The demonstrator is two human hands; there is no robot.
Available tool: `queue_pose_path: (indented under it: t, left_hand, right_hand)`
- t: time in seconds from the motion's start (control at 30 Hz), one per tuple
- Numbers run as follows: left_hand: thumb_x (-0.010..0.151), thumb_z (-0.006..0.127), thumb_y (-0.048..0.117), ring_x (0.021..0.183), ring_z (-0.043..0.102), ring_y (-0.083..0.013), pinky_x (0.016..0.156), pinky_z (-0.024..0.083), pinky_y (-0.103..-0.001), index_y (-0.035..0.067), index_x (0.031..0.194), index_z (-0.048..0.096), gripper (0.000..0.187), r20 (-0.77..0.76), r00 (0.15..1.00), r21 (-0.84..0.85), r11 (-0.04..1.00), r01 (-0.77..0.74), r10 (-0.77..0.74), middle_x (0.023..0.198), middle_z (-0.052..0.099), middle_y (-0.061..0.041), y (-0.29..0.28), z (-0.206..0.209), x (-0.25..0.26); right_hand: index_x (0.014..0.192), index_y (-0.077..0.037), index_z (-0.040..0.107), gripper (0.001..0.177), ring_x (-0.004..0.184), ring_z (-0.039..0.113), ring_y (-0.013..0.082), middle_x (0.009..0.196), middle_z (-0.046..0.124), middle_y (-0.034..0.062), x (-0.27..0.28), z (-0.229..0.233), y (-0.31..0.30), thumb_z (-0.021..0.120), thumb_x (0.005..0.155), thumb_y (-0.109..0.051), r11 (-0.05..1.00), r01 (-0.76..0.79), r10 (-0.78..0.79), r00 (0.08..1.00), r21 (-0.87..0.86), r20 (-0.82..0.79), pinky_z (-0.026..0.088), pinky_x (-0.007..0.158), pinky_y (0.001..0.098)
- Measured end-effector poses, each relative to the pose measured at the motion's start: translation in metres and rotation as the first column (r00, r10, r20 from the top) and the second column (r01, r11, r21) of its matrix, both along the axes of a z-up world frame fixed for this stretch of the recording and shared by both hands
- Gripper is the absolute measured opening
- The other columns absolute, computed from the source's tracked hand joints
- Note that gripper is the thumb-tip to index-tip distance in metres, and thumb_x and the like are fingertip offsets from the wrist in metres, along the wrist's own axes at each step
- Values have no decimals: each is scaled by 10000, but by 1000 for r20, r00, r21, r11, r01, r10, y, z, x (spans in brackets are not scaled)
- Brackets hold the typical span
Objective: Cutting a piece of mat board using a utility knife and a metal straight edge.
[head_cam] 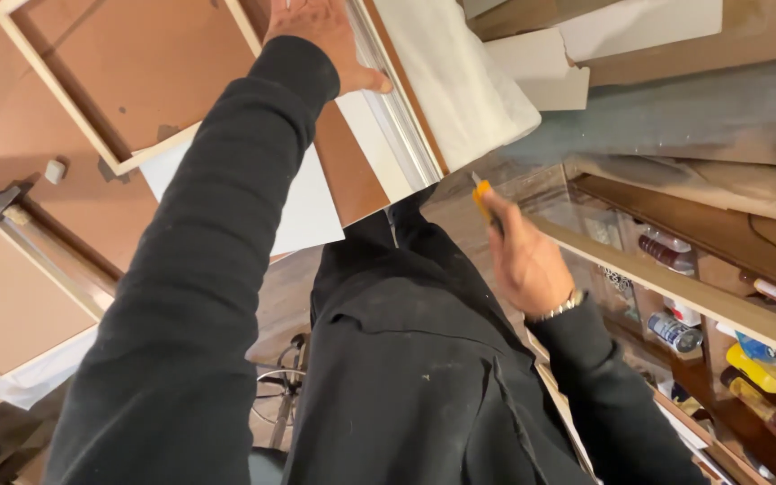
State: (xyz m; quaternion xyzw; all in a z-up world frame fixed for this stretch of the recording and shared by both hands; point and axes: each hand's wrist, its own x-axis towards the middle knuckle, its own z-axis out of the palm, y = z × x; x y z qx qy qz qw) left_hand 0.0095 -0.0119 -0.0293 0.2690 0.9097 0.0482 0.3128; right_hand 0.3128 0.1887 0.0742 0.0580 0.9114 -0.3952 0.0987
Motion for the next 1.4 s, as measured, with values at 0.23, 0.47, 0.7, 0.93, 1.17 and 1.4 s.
queue_pose_path:
  t: [0.23,0.47,0.7,0.93,1.17,1.4]
  left_hand:
    - [603,815,812,1489,168,-489,1237,148,-574,-211,1516,267,1477,-234,972,93,995,31,-8,1583,225,-326,3,-4,4]
    - [595,813,808,1577,-53,-444,1284,98,-544,-87,1594,80,1528,-94,995,-91,996,20,-29,1654,-93,-329,11,14,-6]
    - [628,803,783,1577,-96,-413,1295,65,-509,-10,1622,-52,1532,-18,1000,-92,996,4,-6,1668,-118,-313,10,36,-9]
    - [643,785,796,1576,-98,-405,1289,37,-504,-15,1618,-47,1517,32,999,-119,993,21,-17,1675,-115,-292,9,38,-14]
    - [645,778,804,1573,-109,-410,1287,19,-492,-20,1617,-40,1514,49,999,-124,992,27,-21,1671,-123,-301,8,36,-16]
    - [648,768,811,1575,-116,-403,1290,10,-488,-34,1615,-47,1521,70,997,-139,990,31,-21,1672,-135,-293,9,38,-18]
  right_hand:
    - [1471,-58,429,474,937,650,494,1085,699,274,-127,-2,-18,569,1019,-35,998,-22,22,1000,60,15,520,754,556]
    - [1478,-100,384,439,933,677,483,1045,709,257,-245,-51,-39,584,1089,-60,989,-124,142,947,77,-289,528,760,565]
    - [1445,-124,414,391,857,675,497,934,707,267,-316,-90,-54,593,1099,-120,977,-115,160,954,180,-255,540,744,571]
    - [1449,-127,416,400,833,674,499,926,713,264,-334,-88,-67,584,1086,-119,976,-128,165,961,175,-220,541,729,571]
    - [1442,-132,392,390,843,688,482,938,719,249,-339,-93,-67,582,1101,-141,975,-113,147,975,192,-169,550,734,560]
    - [1449,-119,386,391,820,693,467,905,710,246,-339,-89,-69,557,1098,-129,970,-126,155,979,208,-129,551,719,553]
